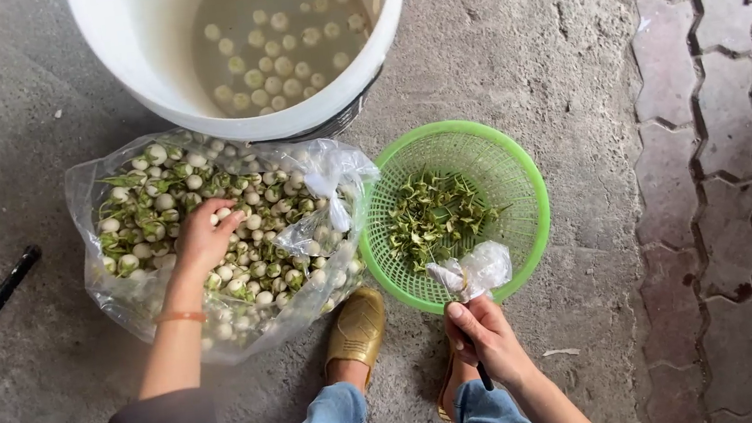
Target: Manually removing stems from small eggplants and placing them into a bucket of water.
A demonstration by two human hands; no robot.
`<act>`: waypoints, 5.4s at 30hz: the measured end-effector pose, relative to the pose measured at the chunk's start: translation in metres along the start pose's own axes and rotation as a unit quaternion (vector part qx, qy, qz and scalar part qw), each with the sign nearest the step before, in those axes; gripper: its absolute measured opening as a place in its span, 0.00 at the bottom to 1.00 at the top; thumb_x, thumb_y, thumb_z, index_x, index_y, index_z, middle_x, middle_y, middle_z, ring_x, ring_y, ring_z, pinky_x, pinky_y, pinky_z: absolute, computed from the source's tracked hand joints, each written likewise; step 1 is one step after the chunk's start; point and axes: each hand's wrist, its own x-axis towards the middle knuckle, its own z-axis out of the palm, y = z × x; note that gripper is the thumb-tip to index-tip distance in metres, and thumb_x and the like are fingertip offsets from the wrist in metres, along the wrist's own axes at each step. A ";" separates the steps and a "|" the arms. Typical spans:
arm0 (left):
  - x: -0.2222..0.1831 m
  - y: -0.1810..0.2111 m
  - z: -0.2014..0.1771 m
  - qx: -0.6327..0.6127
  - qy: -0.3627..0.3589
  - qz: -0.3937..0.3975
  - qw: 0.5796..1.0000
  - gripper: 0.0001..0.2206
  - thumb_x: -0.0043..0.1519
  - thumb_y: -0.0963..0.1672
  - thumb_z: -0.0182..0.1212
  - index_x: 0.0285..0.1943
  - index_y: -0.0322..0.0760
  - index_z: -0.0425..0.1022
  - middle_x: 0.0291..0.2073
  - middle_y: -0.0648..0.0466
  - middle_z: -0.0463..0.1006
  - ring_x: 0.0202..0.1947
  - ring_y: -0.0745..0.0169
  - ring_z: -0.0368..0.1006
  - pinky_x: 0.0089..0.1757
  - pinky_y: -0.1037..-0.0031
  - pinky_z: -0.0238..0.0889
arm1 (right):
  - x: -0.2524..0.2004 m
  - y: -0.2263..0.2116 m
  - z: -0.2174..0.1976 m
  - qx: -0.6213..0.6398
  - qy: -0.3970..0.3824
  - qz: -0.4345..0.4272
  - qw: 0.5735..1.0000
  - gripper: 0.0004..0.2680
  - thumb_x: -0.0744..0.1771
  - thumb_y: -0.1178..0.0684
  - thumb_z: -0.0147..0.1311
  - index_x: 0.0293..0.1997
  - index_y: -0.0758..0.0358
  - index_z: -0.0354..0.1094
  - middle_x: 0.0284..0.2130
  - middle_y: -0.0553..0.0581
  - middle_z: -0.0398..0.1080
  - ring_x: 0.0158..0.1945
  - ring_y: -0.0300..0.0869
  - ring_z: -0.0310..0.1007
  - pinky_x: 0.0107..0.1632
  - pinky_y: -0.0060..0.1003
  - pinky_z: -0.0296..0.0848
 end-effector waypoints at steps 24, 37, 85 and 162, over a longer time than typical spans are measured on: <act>-0.155 0.166 0.104 -0.649 -0.330 0.120 0.675 0.22 0.54 0.40 0.75 0.58 0.27 0.77 0.47 0.48 0.83 0.24 0.71 0.70 0.24 0.84 0.66 | -0.011 0.012 -0.018 -0.186 -0.123 -0.134 0.966 0.13 0.72 0.47 0.48 0.29 0.59 0.63 0.18 0.51 0.63 0.22 0.37 0.64 0.27 0.31 0.63; -0.156 0.196 0.037 -0.256 -0.322 0.394 0.822 0.26 0.60 0.58 0.57 0.48 0.32 0.78 0.36 0.55 0.73 0.36 0.65 0.70 0.39 0.74 0.67 | -0.011 0.017 -0.024 -0.204 -0.164 -0.213 0.941 0.19 0.71 0.49 0.53 0.68 0.67 0.59 0.52 0.54 0.73 0.41 0.38 0.67 0.44 0.35 0.70; -0.016 -0.093 0.128 0.203 0.213 0.130 0.947 0.16 0.57 0.48 0.63 0.54 0.54 0.76 0.48 0.53 0.78 0.52 0.48 0.74 0.47 0.58 0.70 | 0.008 0.004 -0.011 0.095 0.091 -0.037 0.991 0.18 0.71 0.42 0.51 0.27 0.63 0.56 0.17 0.56 0.56 0.13 0.37 0.44 0.16 0.30 0.45; -0.161 0.190 0.104 -0.666 -0.271 0.163 0.675 0.17 0.57 0.36 0.70 0.55 0.31 0.78 0.50 0.41 0.83 0.50 0.51 0.80 0.49 0.67 0.79 | -0.002 0.009 -0.016 0.162 -0.038 -0.100 0.981 0.10 0.72 0.53 0.49 0.31 0.63 0.60 0.14 0.52 0.56 0.12 0.34 0.46 0.13 0.27 0.44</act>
